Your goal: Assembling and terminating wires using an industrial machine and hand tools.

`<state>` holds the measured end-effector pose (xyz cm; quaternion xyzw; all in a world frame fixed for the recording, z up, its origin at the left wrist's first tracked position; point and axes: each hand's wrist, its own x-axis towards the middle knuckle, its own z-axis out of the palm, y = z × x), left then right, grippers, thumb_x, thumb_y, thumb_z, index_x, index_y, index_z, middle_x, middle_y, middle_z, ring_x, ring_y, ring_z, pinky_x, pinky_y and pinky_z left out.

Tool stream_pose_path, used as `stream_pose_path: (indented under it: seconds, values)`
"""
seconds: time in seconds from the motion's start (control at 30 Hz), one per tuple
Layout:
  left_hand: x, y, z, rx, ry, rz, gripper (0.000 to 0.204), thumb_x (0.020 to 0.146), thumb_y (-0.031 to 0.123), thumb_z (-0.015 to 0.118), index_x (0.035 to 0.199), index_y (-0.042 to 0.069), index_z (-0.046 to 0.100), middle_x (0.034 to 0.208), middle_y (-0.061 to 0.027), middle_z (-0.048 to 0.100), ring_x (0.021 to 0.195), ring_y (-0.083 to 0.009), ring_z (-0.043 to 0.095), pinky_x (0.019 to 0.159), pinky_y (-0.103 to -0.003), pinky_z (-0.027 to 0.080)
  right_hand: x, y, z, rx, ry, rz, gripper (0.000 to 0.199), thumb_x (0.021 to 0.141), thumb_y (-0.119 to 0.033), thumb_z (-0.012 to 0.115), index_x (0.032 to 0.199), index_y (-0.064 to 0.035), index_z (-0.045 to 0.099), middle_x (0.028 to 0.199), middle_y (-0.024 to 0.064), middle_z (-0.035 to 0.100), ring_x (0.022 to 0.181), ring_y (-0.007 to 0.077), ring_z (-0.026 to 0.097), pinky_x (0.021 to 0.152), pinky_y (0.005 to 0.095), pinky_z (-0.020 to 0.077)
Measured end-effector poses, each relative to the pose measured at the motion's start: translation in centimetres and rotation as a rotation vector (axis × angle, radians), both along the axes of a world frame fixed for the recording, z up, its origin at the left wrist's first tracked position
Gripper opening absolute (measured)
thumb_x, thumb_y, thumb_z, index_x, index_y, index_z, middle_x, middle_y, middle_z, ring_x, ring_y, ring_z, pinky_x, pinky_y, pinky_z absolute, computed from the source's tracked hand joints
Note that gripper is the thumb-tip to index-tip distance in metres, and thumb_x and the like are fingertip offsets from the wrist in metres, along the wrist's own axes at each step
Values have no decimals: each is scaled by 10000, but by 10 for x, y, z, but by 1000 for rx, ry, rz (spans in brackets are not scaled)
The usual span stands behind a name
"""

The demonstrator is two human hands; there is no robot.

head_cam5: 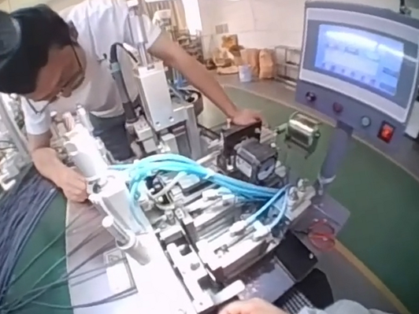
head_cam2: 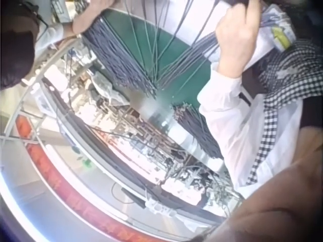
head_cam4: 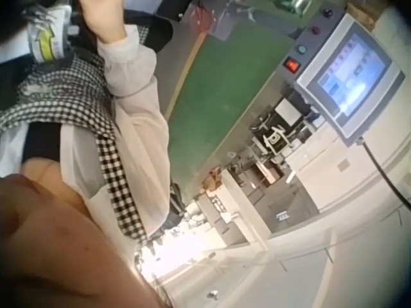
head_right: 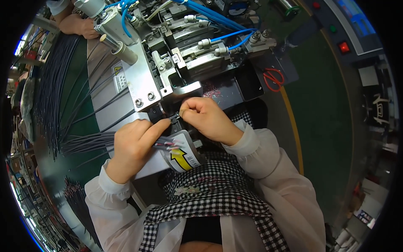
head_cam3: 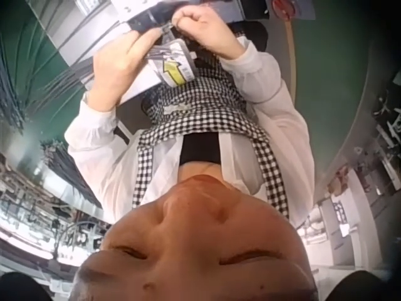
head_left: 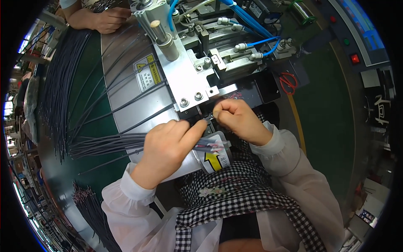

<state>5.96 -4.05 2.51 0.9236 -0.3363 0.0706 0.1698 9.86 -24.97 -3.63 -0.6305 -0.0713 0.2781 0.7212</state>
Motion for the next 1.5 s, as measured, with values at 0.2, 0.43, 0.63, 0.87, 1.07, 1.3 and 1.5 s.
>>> stream_pose_path:
  seconds: [0.2, 0.43, 0.63, 0.87, 1.07, 1.3, 1.5]
  values:
    - [-10, 25, -21, -57, -173, 49, 398, 696, 80, 640, 1093, 84, 669, 797, -34, 551, 653, -168, 538, 541, -291, 409, -2, -1, -2, -24, -47, -10, 108, 882, -26, 518, 809, -15, 597, 666, -52, 503, 575, 14, 409, 507, 196, 331]
    - [-7, 16, -17, -82, -389, 132, 412, 704, 56, 652, 1115, 81, 667, 789, -28, 558, 629, -168, 530, 528, -295, 401, -19, 0, 20, -217, -412, -201, 88, 797, 28, 632, 861, -29, 652, 745, -28, 569, 617, 59, 483, 555, 224, 382]
    - [-14, 1, -7, -52, -44, 136, 429, 700, 37, 672, 1125, 87, 646, 734, -30, 556, 595, -193, 544, 523, -311, 418, -22, 9, 22, -92, -1024, -89, 223, 692, -9, 705, 906, -69, 686, 793, 45, 618, 703, 206, 568, 651, 317, 425]
    - [-13, -2, -9, -174, 107, 55, 361, 697, 35, 682, 1051, 70, 618, 723, -53, 563, 605, -212, 578, 528, -329, 443, -21, 8, 17, -3, -992, -89, 229, 691, -12, 704, 914, -62, 687, 833, 50, 635, 733, 208, 590, 658, 318, 430]
    - [-18, -8, -2, -294, 4, 86, 251, 729, -3, 717, 955, 27, 610, 727, -100, 592, 566, -257, 562, 508, -338, 413, -27, 5, 22, 103, -383, -98, 158, 820, 17, 655, 975, -16, 656, 902, 60, 639, 770, 108, 571, 670, 244, 450]
    - [-14, -7, -5, -331, -13, 125, 202, 737, 33, 728, 901, 24, 610, 672, -77, 567, 552, -236, 561, 503, -325, 421, -24, -1, 23, 111, -176, -83, 110, 888, 1, 595, 991, 20, 629, 915, 43, 635, 802, 74, 591, 718, 210, 488]
    - [-14, -9, -6, -360, 14, 137, 212, 750, -7, 726, 911, 12, 590, 664, -97, 566, 531, -256, 535, 492, -332, 398, -21, 0, 27, 127, -82, -77, 127, 898, 4, 576, 1012, 23, 629, 877, 34, 637, 797, 74, 609, 751, 213, 506]
